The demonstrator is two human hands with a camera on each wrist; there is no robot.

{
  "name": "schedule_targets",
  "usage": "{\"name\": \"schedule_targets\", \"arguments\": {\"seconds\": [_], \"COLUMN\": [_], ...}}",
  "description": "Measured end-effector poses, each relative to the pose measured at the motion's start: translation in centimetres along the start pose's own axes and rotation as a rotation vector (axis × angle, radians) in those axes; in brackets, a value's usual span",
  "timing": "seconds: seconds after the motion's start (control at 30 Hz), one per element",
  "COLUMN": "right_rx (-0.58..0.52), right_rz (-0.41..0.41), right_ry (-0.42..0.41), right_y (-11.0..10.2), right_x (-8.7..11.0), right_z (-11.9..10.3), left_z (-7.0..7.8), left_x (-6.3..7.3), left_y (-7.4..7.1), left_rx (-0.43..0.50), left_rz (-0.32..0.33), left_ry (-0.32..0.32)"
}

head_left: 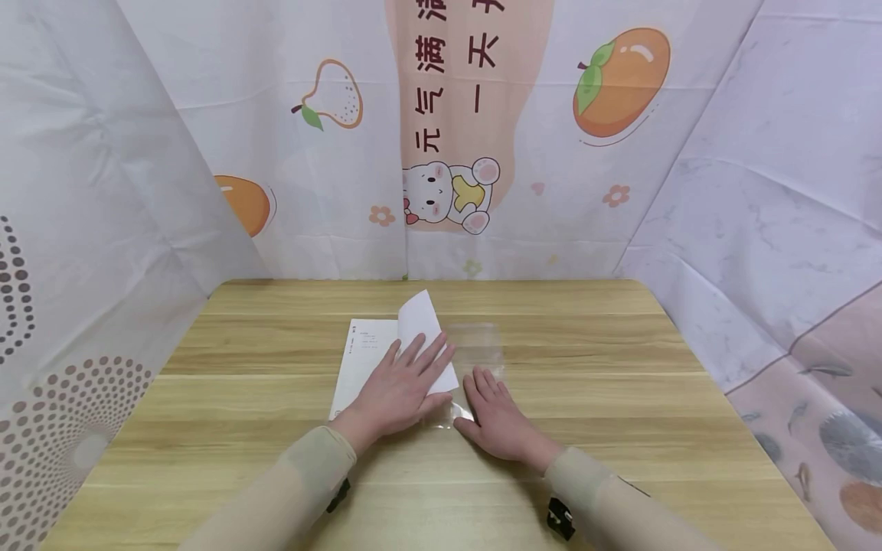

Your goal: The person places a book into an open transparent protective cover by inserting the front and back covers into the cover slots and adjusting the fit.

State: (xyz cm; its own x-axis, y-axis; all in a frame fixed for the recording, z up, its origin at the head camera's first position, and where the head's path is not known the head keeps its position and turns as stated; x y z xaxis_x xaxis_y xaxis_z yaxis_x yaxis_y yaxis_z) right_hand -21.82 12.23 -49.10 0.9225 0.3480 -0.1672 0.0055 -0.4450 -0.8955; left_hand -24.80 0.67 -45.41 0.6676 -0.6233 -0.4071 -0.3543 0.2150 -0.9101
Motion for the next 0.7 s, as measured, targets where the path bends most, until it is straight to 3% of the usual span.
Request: {"name": "schedule_targets", "arguments": {"seconds": [0.2, 0.4, 0.7], "right_rx": [0.006, 0.008, 0.001], "right_rz": [-0.006, -0.008, -0.002], "right_ry": [-0.004, -0.009, -0.017], "right_y": [-0.03, -0.1, -0.33], "right_x": [-0.04, -0.06, 0.01], "right_z": [-0.02, -0.13, -0.28], "left_z": [0.51, -0.14, -0.05], "left_x": [-0.18, -0.01, 0.25], "left_y": [-0.24, -0.7, -0.32], "left_rx": [-0.037, -0.129, -0.158], "left_rz": [-0.016, -0.004, -0.001], "left_ry": [-0.027, -0.092, -0.067]}}
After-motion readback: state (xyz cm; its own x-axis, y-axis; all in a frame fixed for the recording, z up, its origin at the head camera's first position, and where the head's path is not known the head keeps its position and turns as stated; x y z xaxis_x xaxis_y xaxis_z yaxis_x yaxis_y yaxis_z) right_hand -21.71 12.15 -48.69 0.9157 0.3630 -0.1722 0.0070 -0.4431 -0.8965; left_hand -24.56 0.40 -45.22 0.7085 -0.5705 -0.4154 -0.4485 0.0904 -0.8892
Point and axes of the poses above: each hand's wrist, its own x-axis away from the middle knuckle, its own y-axis out of the palm, z = x × y, the point moved 10 cm from there along -x, towards the middle knuckle, and after that the axes turned 13 degrees about z, right-handed, at the moved point
